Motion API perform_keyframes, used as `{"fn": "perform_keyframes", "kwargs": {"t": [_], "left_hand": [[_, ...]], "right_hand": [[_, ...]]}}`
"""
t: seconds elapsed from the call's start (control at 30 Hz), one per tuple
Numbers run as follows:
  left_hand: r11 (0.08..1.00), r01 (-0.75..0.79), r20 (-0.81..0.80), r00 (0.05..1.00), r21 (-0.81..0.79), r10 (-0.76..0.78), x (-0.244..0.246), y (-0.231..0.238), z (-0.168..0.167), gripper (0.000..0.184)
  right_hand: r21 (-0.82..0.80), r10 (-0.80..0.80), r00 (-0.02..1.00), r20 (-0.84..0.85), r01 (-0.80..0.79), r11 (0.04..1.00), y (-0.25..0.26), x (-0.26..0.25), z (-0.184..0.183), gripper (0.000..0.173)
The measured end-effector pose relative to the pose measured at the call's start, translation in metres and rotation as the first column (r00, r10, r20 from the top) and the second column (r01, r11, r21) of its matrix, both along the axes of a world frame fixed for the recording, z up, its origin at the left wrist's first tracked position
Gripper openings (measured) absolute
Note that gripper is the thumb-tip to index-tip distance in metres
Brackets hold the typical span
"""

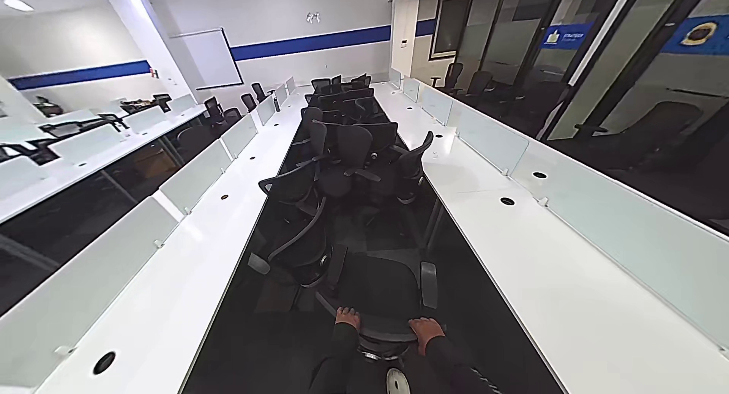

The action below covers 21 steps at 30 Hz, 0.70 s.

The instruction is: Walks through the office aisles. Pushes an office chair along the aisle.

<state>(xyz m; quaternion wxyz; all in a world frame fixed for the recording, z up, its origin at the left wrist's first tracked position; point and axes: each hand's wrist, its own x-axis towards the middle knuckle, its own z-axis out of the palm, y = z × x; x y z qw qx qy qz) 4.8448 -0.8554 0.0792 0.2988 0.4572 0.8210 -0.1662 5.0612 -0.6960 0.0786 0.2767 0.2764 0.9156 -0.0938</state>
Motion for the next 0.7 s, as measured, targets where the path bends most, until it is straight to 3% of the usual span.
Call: {"fn": "perform_keyframes", "kwargs": {"t": [0.4,0.7], "left_hand": [[0.990,-0.143,0.014,0.990,0.000,0.143,0.060,-0.094,0.002,0.041],[0.955,-0.289,-0.077,0.956,-0.068,0.284,0.149,-0.165,-0.007,0.049]], "right_hand": [[-0.105,0.054,0.998,-0.041,-0.058,0.993,-0.090,0.060,0.005,0.071],[-0.151,0.268,0.958,-0.105,-0.282,0.947,-0.128,0.128,-0.003,0.070]]}}
